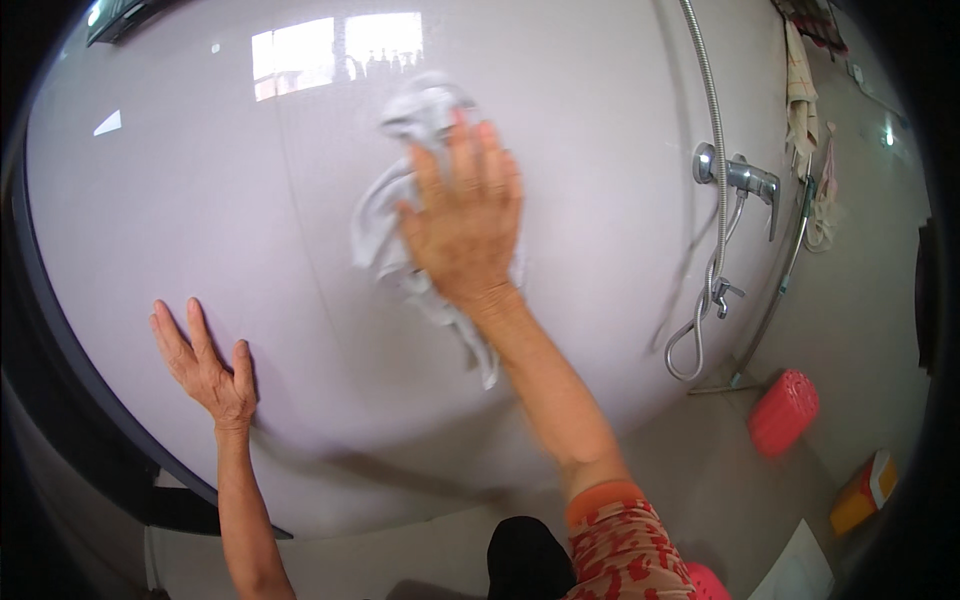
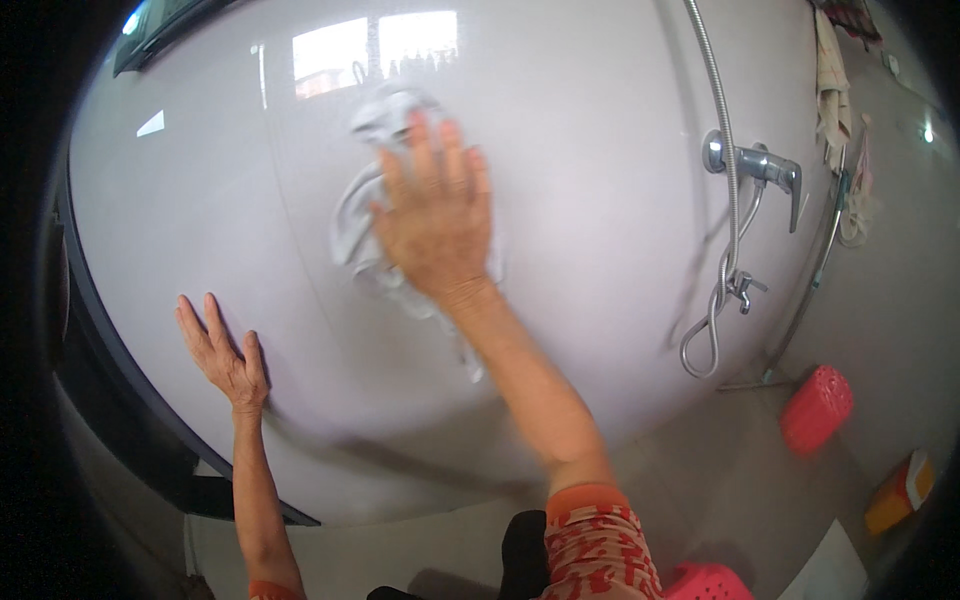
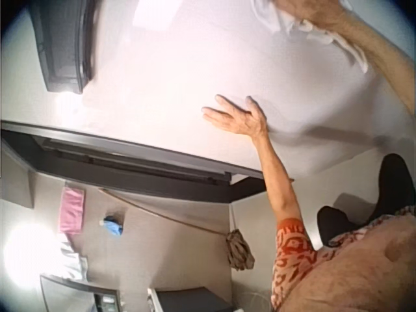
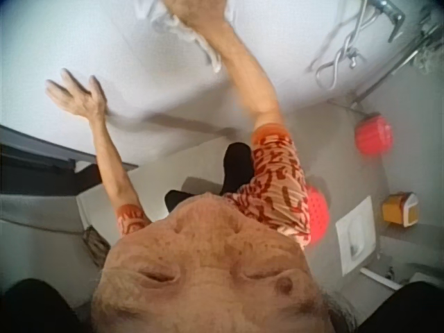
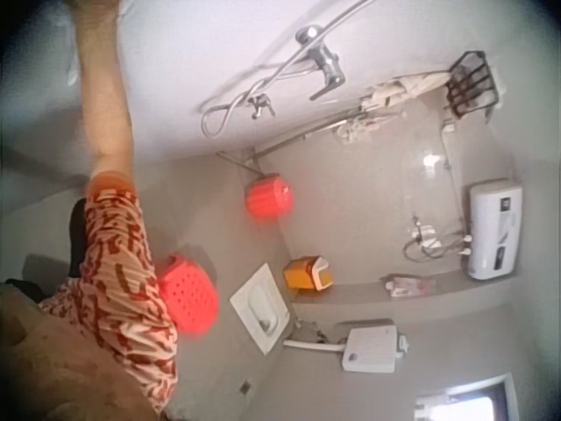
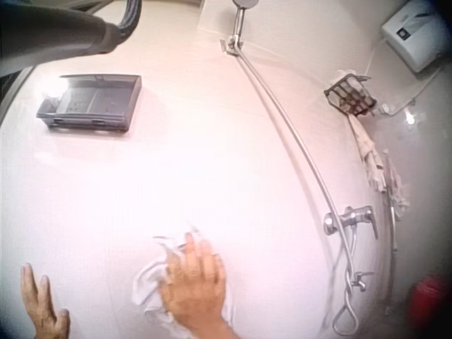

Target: The person sits on a small pink stool in a bathroom and wipes the white tiled walls with a white cloth. They clean around the shower fixtures, including the faucet and shower head, and wipe the wall near the shower door frame.

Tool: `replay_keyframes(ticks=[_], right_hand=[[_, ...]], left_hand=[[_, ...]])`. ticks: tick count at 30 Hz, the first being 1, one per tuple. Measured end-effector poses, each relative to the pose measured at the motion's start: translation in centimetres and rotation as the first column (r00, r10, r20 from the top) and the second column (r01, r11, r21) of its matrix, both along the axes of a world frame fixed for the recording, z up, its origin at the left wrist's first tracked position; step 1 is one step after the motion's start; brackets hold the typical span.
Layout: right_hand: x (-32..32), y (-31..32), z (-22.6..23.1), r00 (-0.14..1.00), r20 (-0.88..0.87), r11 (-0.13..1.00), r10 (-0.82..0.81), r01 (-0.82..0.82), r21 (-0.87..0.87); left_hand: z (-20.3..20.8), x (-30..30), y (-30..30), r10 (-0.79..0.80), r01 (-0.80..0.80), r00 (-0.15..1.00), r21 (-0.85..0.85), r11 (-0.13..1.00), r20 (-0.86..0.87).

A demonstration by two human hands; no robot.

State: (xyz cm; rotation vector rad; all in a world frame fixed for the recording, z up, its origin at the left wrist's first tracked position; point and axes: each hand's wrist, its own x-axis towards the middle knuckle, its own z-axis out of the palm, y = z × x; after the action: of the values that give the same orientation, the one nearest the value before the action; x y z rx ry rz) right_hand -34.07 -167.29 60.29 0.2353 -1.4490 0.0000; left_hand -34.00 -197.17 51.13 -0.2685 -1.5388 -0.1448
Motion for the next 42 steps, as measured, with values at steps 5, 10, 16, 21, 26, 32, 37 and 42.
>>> replay_keyframes(ticks=[5, 10, 16, 21, 26, 32, 37, 42], right_hand=[[-0.5, 10.9, -0.3, 0.979, -0.010, 0.961, -0.205, 0.199, -0.190], [-0.1, 19.0, -3.0, 0.978, 0.038, 0.907, -0.207, 0.206, -0.367], [-0.3, 22.8, -5.8, 0.972, 0.075, 0.746, -0.222, 0.219, -0.629], [-0.9, 19.2, -4.1, 0.959, 0.035, 0.782, -0.282, 0.251, -0.570], [0.2, 8.3, -2.3, 0.993, -0.012, 0.958, -0.116, 0.109, -0.265], [0.7, -1.1, -7.8, 0.976, 0.171, 0.976, 0.138, -0.163, 0.146], [0.4, -4.9, -15.2, 0.971, 0.170, 0.827, 0.169, -0.233, 0.511], [-0.2, -3.2, -15.9, 0.966, 0.143, 0.870, 0.215, -0.256, 0.421]], left_hand=[[-0.2, -0.5, 0.1, -0.001, 0.001, 1.000, 0.008, 1.000, -0.021], [0.3, -0.3, 0.6, 0.008, -0.008, 0.999, -0.003, 1.000, -0.040], [0.2, -0.2, 0.4, 0.035, -0.036, 0.998, -0.012, 0.999, -0.054], [-0.2, -1.0, 2.3, -0.004, 0.010, 0.999, 0.115, 0.993, -0.051], [-0.5, -1.4, 6.3, 0.012, -0.025, 0.999, 0.377, 0.926, 0.036], [-0.7, -0.4, 5.7, 0.043, -0.049, 0.999, 0.301, 0.952, 0.024], [-0.8, -1.0, 6.3, -0.009, 0.014, 1.000, 0.318, 0.948, -0.016], [-1.0, -1.0, 6.0, -0.016, 0.036, 0.997, 0.286, 0.958, -0.070]])
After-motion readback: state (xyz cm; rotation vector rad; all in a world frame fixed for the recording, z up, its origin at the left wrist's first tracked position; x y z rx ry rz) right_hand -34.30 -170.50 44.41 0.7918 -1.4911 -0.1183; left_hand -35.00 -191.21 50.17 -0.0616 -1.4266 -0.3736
